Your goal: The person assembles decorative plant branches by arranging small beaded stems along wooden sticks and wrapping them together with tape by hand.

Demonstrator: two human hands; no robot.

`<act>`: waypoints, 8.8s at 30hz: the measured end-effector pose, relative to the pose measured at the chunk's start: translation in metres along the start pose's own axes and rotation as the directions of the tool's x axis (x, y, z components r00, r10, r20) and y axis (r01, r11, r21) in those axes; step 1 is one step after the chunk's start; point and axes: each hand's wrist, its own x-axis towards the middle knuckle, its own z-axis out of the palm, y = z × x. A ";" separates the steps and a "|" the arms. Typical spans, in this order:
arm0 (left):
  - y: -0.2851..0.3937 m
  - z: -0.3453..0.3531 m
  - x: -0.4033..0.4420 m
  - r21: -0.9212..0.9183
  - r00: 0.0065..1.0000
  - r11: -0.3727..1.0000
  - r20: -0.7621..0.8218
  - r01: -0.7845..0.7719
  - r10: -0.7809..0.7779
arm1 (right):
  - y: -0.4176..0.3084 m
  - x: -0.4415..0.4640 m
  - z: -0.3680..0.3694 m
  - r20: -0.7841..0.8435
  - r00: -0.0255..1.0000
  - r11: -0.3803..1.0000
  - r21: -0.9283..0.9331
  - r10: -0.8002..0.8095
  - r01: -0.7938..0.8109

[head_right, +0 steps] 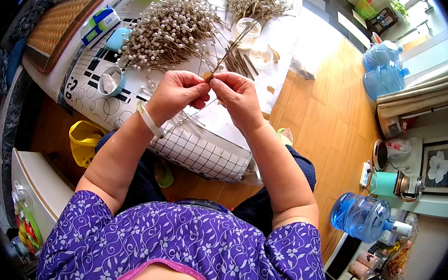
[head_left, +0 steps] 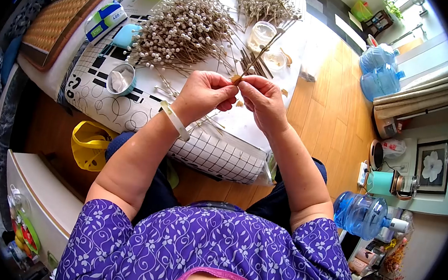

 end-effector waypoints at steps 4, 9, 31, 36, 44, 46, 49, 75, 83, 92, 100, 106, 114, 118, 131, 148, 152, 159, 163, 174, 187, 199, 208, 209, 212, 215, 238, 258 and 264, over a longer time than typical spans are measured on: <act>0.000 0.000 0.001 -0.018 1.000 1.000 -0.019 -0.003 0.002 | 0.000 0.001 0.002 -0.015 0.999 0.999 -0.036 -0.031 0.030; 0.006 0.006 -0.003 -0.042 0.996 0.997 -0.062 -0.063 0.060 | 0.001 0.002 0.006 -0.048 0.995 0.996 -0.028 -0.082 0.081; -0.002 0.008 -0.004 0.363 0.944 0.884 -0.036 -0.295 0.329 | 0.001 0.007 0.006 -0.067 0.994 0.996 -0.034 -0.085 0.083; 0.002 0.007 0.001 0.134 0.976 0.974 -0.088 -0.184 0.197 | -0.004 0.007 0.005 -0.048 0.993 0.980 -0.170 -0.111 0.102; 0.004 -0.007 0.002 -0.306 0.967 0.932 0.217 0.196 -0.133 | -0.007 0.004 0.005 -0.047 0.992 0.988 -0.110 -0.114 0.108; 0.005 -0.009 0.003 -0.420 0.934 0.861 0.322 0.288 -0.155 | -0.008 0.004 0.007 -0.039 0.995 0.991 -0.100 -0.097 0.093; 0.001 -0.006 0.004 -0.353 0.964 0.912 0.229 0.208 -0.131 | -0.007 0.004 0.008 -0.064 0.992 0.990 -0.102 -0.109 0.102; -0.005 0.012 0.000 0.137 0.974 0.974 -0.115 -0.181 0.197 | 0.000 0.006 0.014 -0.061 0.983 0.977 -0.140 -0.172 0.162; -0.007 0.008 0.002 -0.030 0.984 0.987 -0.090 -0.156 0.153 | 0.002 0.005 0.011 -0.023 0.988 0.988 -0.015 -0.152 0.152; 0.002 -0.004 0.003 -0.028 0.995 0.997 0.073 0.072 -0.070 | 0.005 0.007 0.004 -0.010 0.994 0.977 -0.185 -0.110 0.106; 0.002 -0.001 0.001 0.000 1.000 1.000 -0.026 -0.006 0.006 | -0.008 0.007 -0.005 0.033 0.997 0.986 -0.154 0.066 -0.060; 0.003 0.004 0.002 0.059 0.998 0.998 -0.060 -0.005 0.008 | -0.005 0.006 -0.004 0.038 0.999 0.997 -0.077 0.009 -0.006; -0.003 0.008 0.003 0.081 0.995 0.995 -0.071 -0.059 0.065 | -0.006 0.005 0.002 -0.059 0.996 0.968 -0.243 -0.073 0.057; -0.004 0.002 0.004 0.047 0.999 0.998 -0.014 -0.046 0.047 | -0.003 0.006 -0.001 -0.022 0.995 0.964 -0.250 -0.100 0.092; -0.005 -0.001 0.003 -0.158 0.981 0.978 0.161 0.133 -0.108 | -0.002 0.010 -0.006 -0.046 0.996 0.982 -0.174 -0.078 0.069; 0.004 -0.007 0.005 -0.242 0.957 0.944 0.236 0.224 -0.167 | -0.009 0.009 -0.006 0.002 1.000 0.996 -0.082 -0.029 0.029; 0.003 -0.005 0.003 -0.232 0.964 0.947 0.199 0.220 -0.175 | -0.006 0.011 -0.001 0.023 0.996 0.986 -0.144 -0.084 0.087; 0.002 -0.003 0.002 -0.149 0.987 0.978 0.089 0.148 -0.136 | -0.009 0.011 -0.004 0.056 0.996 0.965 -0.253 -0.064 0.076; -0.004 -0.003 0.005 -0.136 0.994 0.986 0.067 0.099 -0.090 | -0.008 0.010 0.001 0.080 0.991 0.966 -0.228 -0.106 0.122; -0.007 -0.002 0.005 -0.095 1.000 0.995 -0.012 0.022 -0.023 | -0.010 0.011 -0.007 0.011 1.000 0.956 -0.292 0.020 -0.016; 0.001 -0.004 0.005 -0.097 0.990 0.989 0.097 0.109 -0.100 | -0.014 0.010 -0.002 0.021 1.000 0.964 -0.264 0.002 0.004; -0.014 0.003 0.006 -0.105 0.998 0.993 0.056 0.047 -0.042 | -0.017 0.010 -0.008 0.053 0.998 0.932 -0.361 -0.013 0.032; -0.021 0.000 0.014 -0.034 0.985 0.986 0.041 -0.164 0.165 | -0.014 0.011 -0.005 0.156 0.986 0.853 -0.521 0.060 0.031; -0.023 -0.003 0.015 -0.031 0.982 0.981 0.014 -0.190 0.190 | -0.017 0.011 -0.004 0.155 0.986 0.853 -0.521 0.061 0.029; -0.023 -0.006 0.015 -0.023 0.975 0.976 -0.045 -0.218 0.216 | -0.021 0.011 -0.004 0.091 0.979 0.813 -0.574 0.180 -0.096; -0.021 -0.007 0.016 0.002 0.970 0.971 -0.036 -0.240 0.240 | -0.016 0.013 -0.005 0.121 0.984 0.851 -0.522 0.134 -0.052; -0.021 -0.012 0.017 0.055 0.980 0.979 -0.020 -0.195 0.197 | -0.012 0.008 0.005 0.109 0.991 0.809 -0.587 0.079 0.000; -0.013 -0.011 0.017 0.015 0.979 0.981 0.070 -0.194 0.193 | -0.008 0.007 -0.002 0.168 0.986 0.728 -0.675 -0.008 0.121; -0.011 -0.010 0.017 -0.216 0.979 0.976 0.191 -0.024 0.066 | -0.011 0.006 -0.004 0.101 0.992 0.813 -0.582 0.081 -0.007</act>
